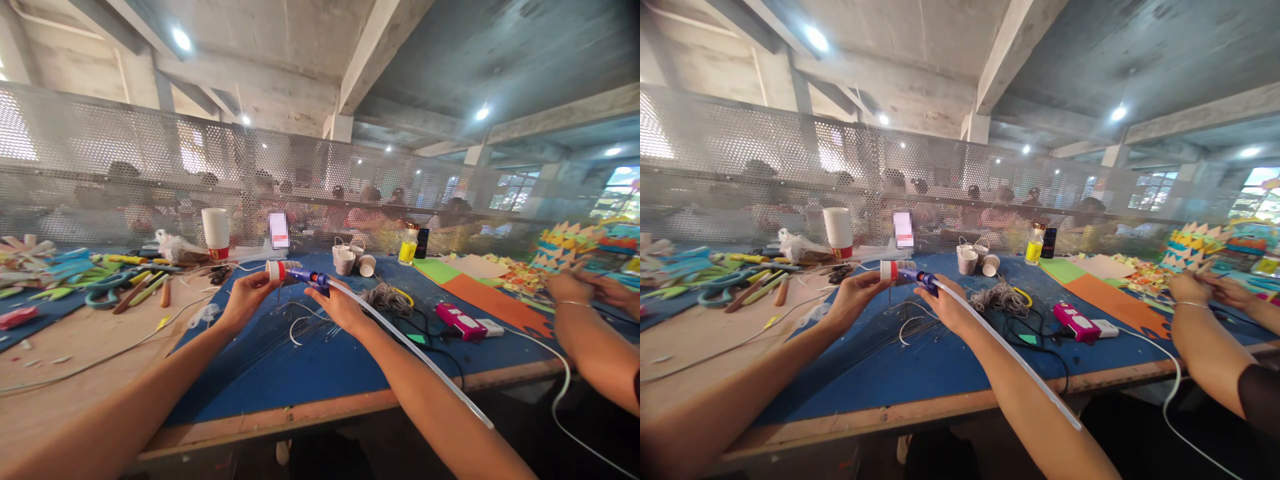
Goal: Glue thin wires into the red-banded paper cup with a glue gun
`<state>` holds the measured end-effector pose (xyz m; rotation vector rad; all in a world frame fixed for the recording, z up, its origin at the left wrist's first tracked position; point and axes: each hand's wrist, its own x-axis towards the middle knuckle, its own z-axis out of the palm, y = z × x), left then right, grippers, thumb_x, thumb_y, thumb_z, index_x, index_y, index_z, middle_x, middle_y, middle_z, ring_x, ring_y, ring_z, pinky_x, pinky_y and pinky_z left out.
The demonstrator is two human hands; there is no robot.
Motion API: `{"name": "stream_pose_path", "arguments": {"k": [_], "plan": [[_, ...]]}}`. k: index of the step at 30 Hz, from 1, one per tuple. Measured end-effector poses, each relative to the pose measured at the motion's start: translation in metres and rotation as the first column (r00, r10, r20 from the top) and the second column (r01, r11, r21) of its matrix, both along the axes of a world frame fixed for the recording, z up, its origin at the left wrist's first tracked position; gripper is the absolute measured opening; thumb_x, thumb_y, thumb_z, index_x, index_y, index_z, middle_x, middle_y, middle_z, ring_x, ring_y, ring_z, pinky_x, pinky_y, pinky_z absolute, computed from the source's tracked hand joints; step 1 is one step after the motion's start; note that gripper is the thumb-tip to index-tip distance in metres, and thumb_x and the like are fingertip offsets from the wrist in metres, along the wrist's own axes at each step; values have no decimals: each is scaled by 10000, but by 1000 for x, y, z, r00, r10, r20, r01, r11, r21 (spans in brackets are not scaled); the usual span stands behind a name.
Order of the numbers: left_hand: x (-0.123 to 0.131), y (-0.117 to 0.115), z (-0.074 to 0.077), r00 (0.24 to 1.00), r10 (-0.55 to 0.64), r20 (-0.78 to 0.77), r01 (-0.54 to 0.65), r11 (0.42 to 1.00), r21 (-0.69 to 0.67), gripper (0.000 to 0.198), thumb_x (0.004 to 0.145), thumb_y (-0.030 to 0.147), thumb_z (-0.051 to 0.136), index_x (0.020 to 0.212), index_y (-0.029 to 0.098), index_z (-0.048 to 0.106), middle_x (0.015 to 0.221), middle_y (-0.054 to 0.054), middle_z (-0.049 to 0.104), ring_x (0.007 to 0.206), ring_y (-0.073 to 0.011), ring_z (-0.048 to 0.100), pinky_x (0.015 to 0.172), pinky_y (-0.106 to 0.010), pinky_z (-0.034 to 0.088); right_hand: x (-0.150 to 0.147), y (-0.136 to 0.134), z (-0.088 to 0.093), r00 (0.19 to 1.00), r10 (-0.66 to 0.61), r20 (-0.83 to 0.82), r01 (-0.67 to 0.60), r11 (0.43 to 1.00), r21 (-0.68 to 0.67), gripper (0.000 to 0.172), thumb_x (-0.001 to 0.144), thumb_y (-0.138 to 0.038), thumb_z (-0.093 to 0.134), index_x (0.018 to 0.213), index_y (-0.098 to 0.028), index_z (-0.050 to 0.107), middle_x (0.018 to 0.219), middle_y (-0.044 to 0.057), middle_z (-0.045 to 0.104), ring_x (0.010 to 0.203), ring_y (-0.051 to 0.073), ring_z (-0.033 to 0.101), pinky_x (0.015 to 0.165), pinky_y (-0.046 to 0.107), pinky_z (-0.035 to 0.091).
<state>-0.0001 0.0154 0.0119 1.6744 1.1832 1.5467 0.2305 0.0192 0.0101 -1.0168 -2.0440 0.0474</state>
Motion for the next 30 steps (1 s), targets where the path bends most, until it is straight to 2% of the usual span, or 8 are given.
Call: {"name": "stream_pose_path", "arguments": {"k": [9,18,30], "plan": [[-2,2,-2,1000,-13,-17,13,1000,8,420,730,485,726,970,143,763,927,-57,765,861,-243,657,779,-288,463,0,-3,0,1000,-15,16,15,1000,9,381,917,-530,543,1056,-191,648,966,64,712,868,215,663,795,285,476],[1,-2,3,1000,8,-25,-8,1000,4,436,705,521,734,937,155,774,890,-49,765,828,-239,656,749,-280,470,0,-4,2,1000,-10,19,10,1000,-1,358,916,-513,554,1046,-194,650,962,63,712,883,212,662,803,284,475],[1,-4,5,999,-7,31,7,1000,-13,427,688,495,754,922,138,771,883,-56,761,820,-234,653,774,-291,467,0,-4,1,999,-25,40,24,1000,14,369,925,-532,527,1011,-190,635,929,57,702,848,207,655,786,277,467]]}}
